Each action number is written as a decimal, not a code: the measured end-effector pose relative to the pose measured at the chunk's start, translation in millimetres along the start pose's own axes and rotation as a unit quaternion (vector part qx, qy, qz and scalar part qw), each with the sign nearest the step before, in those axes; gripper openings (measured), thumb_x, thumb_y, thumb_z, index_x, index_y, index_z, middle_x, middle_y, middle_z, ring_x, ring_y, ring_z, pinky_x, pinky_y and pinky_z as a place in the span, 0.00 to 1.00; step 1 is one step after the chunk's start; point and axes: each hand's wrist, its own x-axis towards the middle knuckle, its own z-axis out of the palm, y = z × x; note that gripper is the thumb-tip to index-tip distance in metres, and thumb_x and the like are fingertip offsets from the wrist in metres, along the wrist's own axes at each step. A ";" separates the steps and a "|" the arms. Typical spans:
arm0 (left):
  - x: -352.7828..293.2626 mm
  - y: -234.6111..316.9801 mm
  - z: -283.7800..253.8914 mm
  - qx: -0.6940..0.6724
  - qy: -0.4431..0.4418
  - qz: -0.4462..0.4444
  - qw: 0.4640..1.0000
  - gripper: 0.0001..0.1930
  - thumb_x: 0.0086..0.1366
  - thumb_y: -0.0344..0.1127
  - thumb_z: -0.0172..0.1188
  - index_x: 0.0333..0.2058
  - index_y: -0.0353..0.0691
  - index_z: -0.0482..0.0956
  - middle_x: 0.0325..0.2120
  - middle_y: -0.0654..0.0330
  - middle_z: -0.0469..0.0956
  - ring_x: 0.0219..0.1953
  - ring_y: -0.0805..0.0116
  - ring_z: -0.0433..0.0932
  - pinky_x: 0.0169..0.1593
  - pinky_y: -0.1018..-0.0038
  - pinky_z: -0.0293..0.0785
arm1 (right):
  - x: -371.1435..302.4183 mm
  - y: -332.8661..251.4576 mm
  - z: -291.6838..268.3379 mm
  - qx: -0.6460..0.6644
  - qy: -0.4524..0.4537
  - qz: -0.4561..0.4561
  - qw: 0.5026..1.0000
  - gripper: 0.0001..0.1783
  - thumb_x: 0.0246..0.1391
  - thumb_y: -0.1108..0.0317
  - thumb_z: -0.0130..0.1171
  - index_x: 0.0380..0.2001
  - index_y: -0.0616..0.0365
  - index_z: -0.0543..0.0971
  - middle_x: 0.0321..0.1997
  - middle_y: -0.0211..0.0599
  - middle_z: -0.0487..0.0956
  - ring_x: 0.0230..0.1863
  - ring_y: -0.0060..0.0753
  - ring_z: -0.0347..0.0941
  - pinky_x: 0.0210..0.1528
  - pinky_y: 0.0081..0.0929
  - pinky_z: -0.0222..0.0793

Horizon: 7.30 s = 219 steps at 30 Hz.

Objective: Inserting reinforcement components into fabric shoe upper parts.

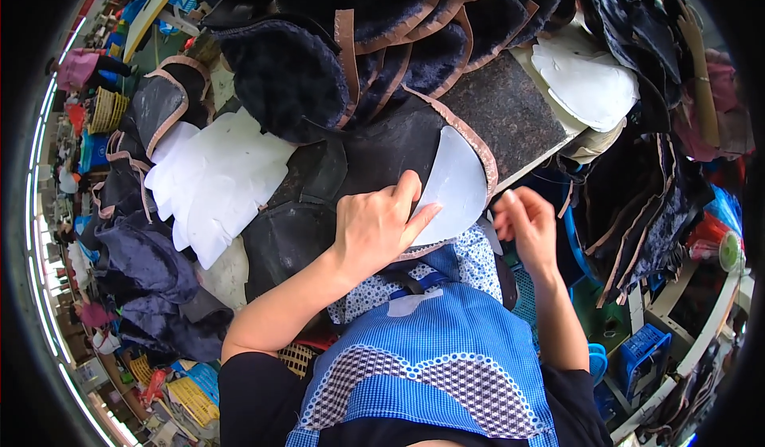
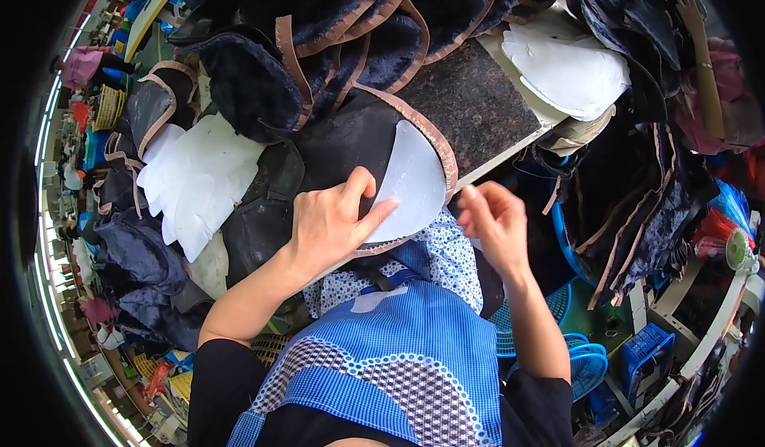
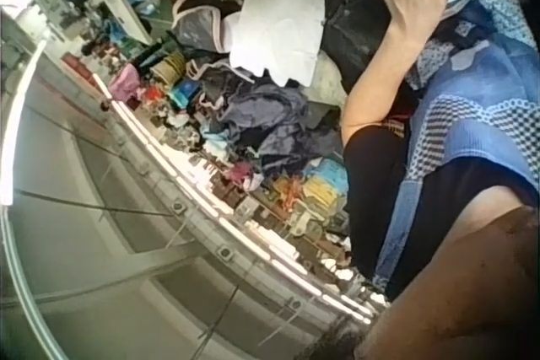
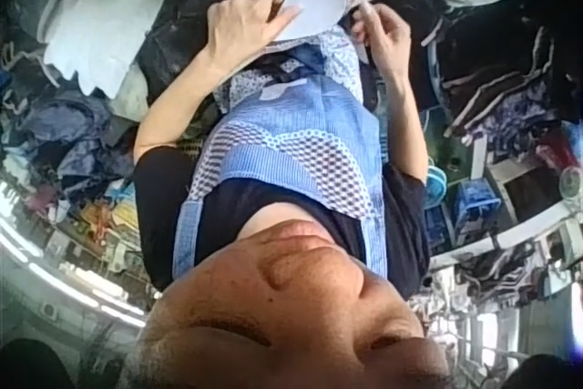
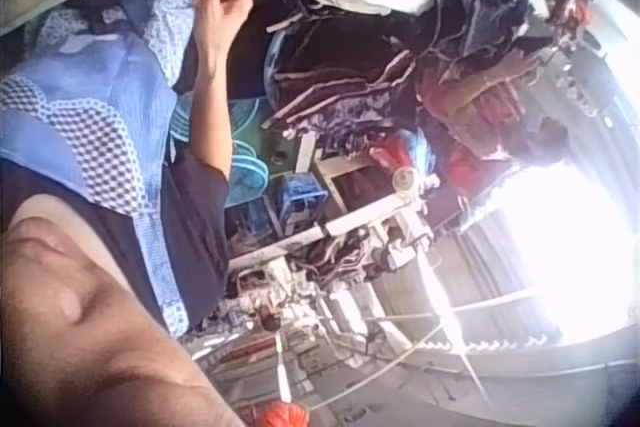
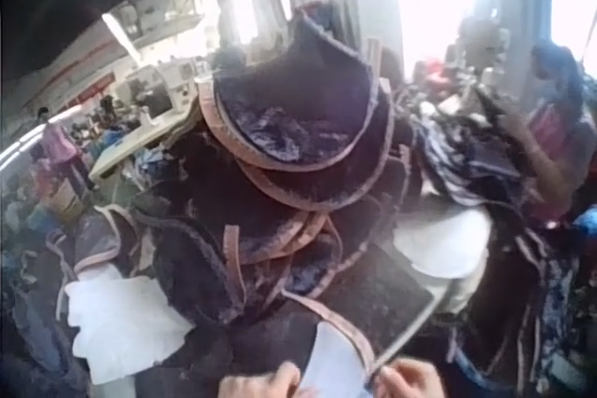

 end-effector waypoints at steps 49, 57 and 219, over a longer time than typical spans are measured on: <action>-212.4 -173.2 -76.7 -0.474 0.505 -0.310 0.651 0.14 0.69 0.25 0.62 0.52 0.33 0.75 0.38 0.59 0.84 0.41 0.73 0.83 0.49 0.74 0.79 | 87.5 -133.3 366.2 -0.222 -0.300 -0.379 0.847 0.08 0.63 0.73 0.57 0.36 0.68 0.82 0.29 0.39 0.82 0.29 0.28 0.82 0.32 0.27 0.76; -199.3 -124.9 -100.7 0.014 0.557 -0.192 0.808 0.33 0.67 0.39 0.69 0.65 0.33 0.65 0.62 0.45 0.68 0.64 0.50 0.68 0.67 0.57 0.64 | 31.3 -184.3 283.4 -0.228 -0.204 -0.594 0.744 0.04 0.59 0.82 0.51 0.31 0.68 0.75 0.30 0.40 0.75 0.28 0.29 0.67 0.31 0.24 0.62; -54.6 -127.7 -125.5 -0.096 -0.211 0.138 0.963 0.22 0.53 0.36 0.70 0.49 0.38 0.83 0.40 0.46 0.84 0.44 0.51 0.83 0.50 0.59 0.77 | 65.2 -138.3 168.8 -0.406 -0.533 -0.357 0.651 0.09 0.54 0.78 0.60 0.39 0.60 0.79 0.28 0.35 0.74 0.32 0.25 0.71 0.34 0.30 0.69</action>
